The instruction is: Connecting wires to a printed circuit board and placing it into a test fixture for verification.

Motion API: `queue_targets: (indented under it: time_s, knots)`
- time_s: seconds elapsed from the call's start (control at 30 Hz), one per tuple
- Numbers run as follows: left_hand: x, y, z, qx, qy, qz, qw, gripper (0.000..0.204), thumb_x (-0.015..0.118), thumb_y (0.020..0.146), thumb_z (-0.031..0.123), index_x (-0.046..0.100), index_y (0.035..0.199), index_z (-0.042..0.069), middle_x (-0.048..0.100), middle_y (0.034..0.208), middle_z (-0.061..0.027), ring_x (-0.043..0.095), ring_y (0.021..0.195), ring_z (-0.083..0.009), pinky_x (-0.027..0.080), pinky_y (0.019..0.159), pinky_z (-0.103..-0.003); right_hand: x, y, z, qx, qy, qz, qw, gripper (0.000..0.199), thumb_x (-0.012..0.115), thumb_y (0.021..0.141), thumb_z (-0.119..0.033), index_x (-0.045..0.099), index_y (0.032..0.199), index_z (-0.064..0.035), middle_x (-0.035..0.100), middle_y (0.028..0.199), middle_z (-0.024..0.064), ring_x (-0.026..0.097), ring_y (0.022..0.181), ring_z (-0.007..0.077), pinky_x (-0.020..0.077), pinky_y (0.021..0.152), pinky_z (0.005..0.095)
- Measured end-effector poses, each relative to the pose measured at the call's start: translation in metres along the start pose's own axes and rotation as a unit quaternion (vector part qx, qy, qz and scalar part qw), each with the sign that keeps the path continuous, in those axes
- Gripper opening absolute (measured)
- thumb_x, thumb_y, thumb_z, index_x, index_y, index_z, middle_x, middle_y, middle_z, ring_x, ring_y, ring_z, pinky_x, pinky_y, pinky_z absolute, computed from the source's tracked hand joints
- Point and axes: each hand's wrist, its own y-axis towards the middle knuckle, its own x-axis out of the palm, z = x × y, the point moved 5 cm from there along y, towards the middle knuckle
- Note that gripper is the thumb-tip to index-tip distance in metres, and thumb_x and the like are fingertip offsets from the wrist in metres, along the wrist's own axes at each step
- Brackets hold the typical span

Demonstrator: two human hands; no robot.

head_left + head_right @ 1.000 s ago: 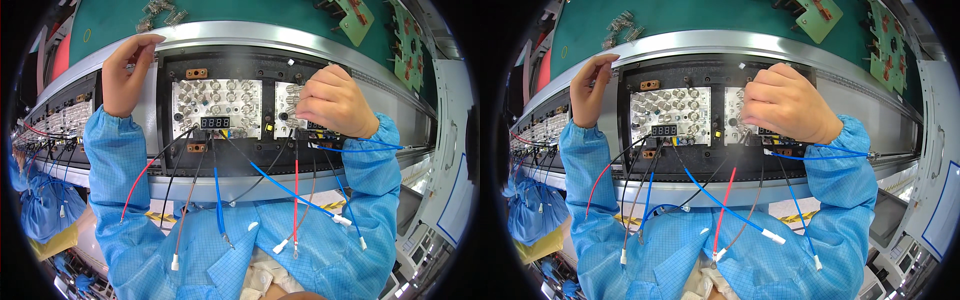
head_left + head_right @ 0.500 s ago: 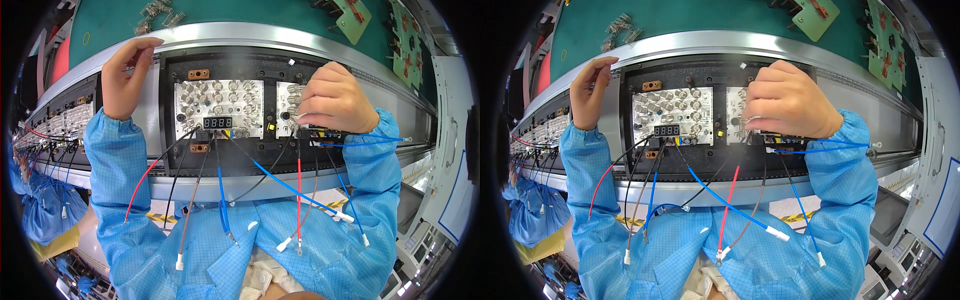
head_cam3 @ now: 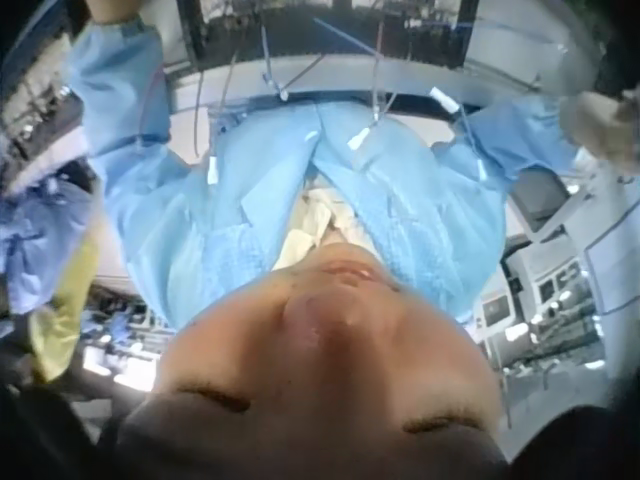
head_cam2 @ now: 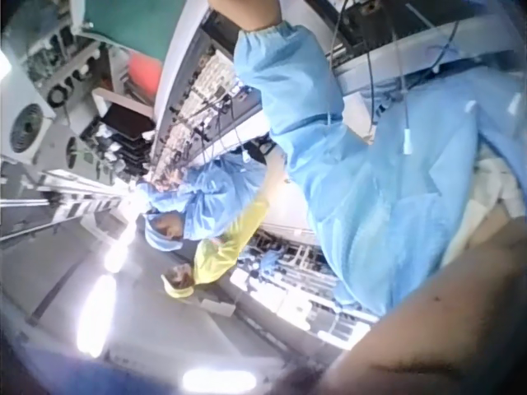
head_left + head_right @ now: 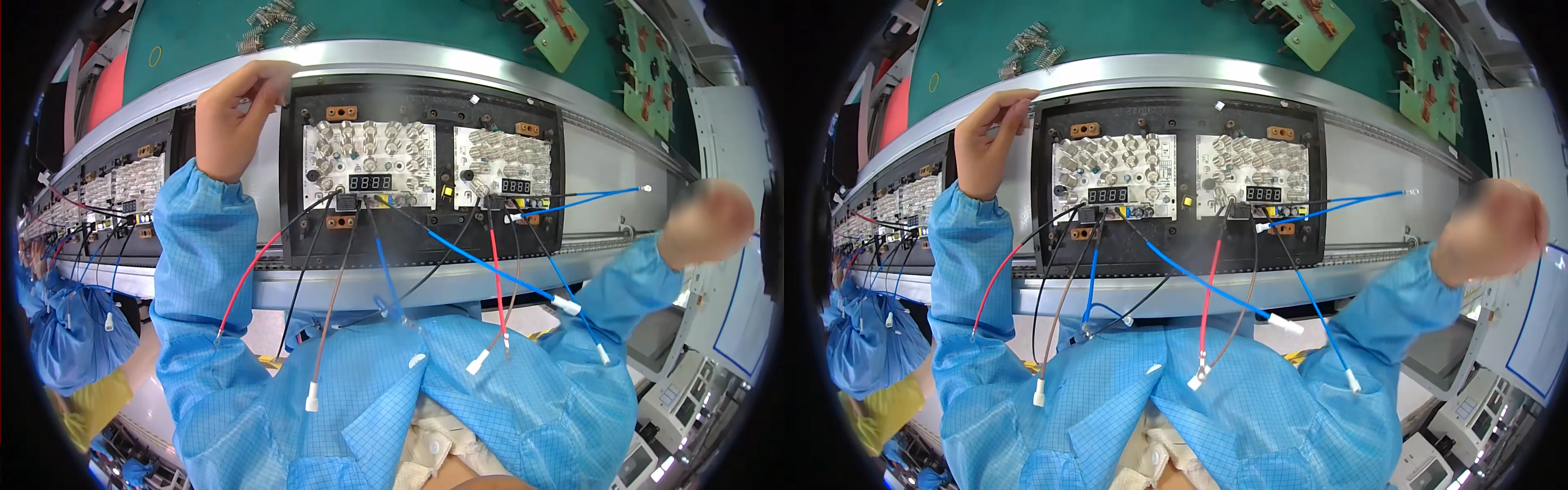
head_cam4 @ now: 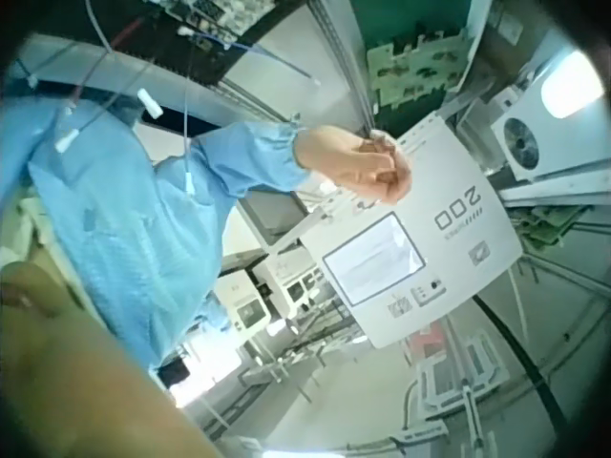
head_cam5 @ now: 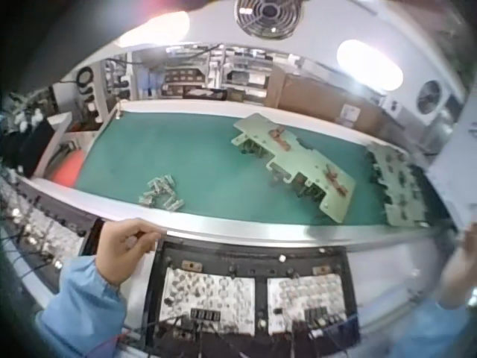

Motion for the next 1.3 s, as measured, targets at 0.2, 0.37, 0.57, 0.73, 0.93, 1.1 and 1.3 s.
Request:
queue_targets:
  time_s: [0.2, 0.37, 0.57, 0.73, 0.93, 1.1, 1.3]
  knots:
    - [0.001, -0.006, 0.001, 0.06, 0.006, -0.005, 0.998, 0.025, 0.056, 0.091, 0.013, 0.053, 0.072, -0.003, 0.055, 0.065, -0.0023, 0.045, 0.06, -0.0057, 0.037, 0.055, -0.022, 0.183, -0.013, -0.099, -0.186, -0.067, -0.558, 0.806, 0.013, 0.064, 0.075, -0.012, 0.058, 0.082, -0.0029, 0.059, 0.086, 0.0112, 0.058, 0.079, 0.0241, 0.047, 0.067, 0.0359]
    - [0.012, 0.01, 0.017, 0.079, -0.025, 0.001, 0.997, 0.016, 0.055, 0.09, 0.013, 0.061, 0.086, -0.001, 0.061, 0.07, -0.006, 0.058, 0.068, -0.0114, 0.046, 0.064, -0.024, 0.23, -0.07, -0.06, -0.211, -0.121, -0.697, 0.675, 0.009, 0.064, 0.074, -0.017, 0.06, 0.075, -0.009, 0.054, 0.076, 0.0015, 0.055, 0.078, 0.0208, 0.0446, 0.071, 0.0349]
    - [0.013, 0.008, 0.021, 0.15, 0.002, 0.005, 0.989, 0.018, 0.058, 0.088, 0.019, 0.064, 0.086, 0.002, 0.06, 0.071, -0.0091, 0.056, 0.062, -0.0202, 0.045, 0.059, -0.027, 0.243, -0.105, -0.049, -0.16, -0.205, -0.716, 0.648, 0.014, 0.067, 0.074, -0.025, 0.064, 0.068, -0.0123, 0.056, 0.073, 0.0004, 0.056, 0.078, 0.0202, 0.0449, 0.069, 0.0351]
    - [0.013, 0.004, 0.021, 0.161, 0.019, -0.001, 0.987, 0.021, 0.058, 0.088, 0.023, 0.063, 0.085, 0.003, 0.057, 0.068, -0.0095, 0.053, 0.059, -0.0208, 0.043, 0.056, -0.03, 0.238, -0.112, -0.049, -0.061, -0.286, -0.71, 0.641, 0.019, 0.07, 0.07, -0.031, 0.067, 0.07, -0.0117, 0.06, 0.071, 0.0033, 0.06, 0.073, 0.0237, 0.0465, 0.065, 0.0362]
    - [0.011, 0.004, 0.027, 0.174, 0.024, -0.003, 0.984, 0.023, 0.057, 0.089, 0.026, 0.064, 0.085, 0.004, 0.059, 0.07, -0.0099, 0.056, 0.06, -0.0211, 0.044, 0.057, -0.031, 0.231, -0.113, -0.051, 0.005, -0.325, -0.702, 0.633, 0.016, 0.07, 0.069, -0.028, 0.07, 0.072, -0.0119, 0.064, 0.069, 0.004, 0.061, 0.068, 0.0237, 0.0475, 0.06, 0.0348]
    - [0.009, 0.006, 0.029, 0.175, 0.027, -0.008, 0.984, 0.024, 0.058, 0.088, 0.026, 0.064, 0.087, 0.003, 0.062, 0.072, -0.0104, 0.06, 0.064, -0.0208, 0.046, 0.059, -0.03, 0.226, -0.112, -0.052, 0.015, -0.33, -0.677, 0.658, 0.015, 0.071, 0.068, -0.028, 0.071, 0.072, -0.0127, 0.064, 0.065, 0.0041, 0.062, 0.065, 0.0238, 0.0479, 0.057, 0.0347]
    - [0.011, 0.006, 0.027, 0.159, 0.043, -0.013, 0.986, 0.025, 0.058, 0.088, 0.027, 0.065, 0.087, 0.003, 0.063, 0.072, -0.0106, 0.062, 0.065, -0.0213, 0.047, 0.061, -0.03, 0.218, -0.114, -0.05, -0.003, -0.323, -0.639, 0.699, 0.017, 0.071, 0.068, -0.029, 0.071, 0.072, -0.0133, 0.064, 0.064, 0.004, 0.061, 0.061, 0.0237, 0.0477, 0.056, 0.0346]
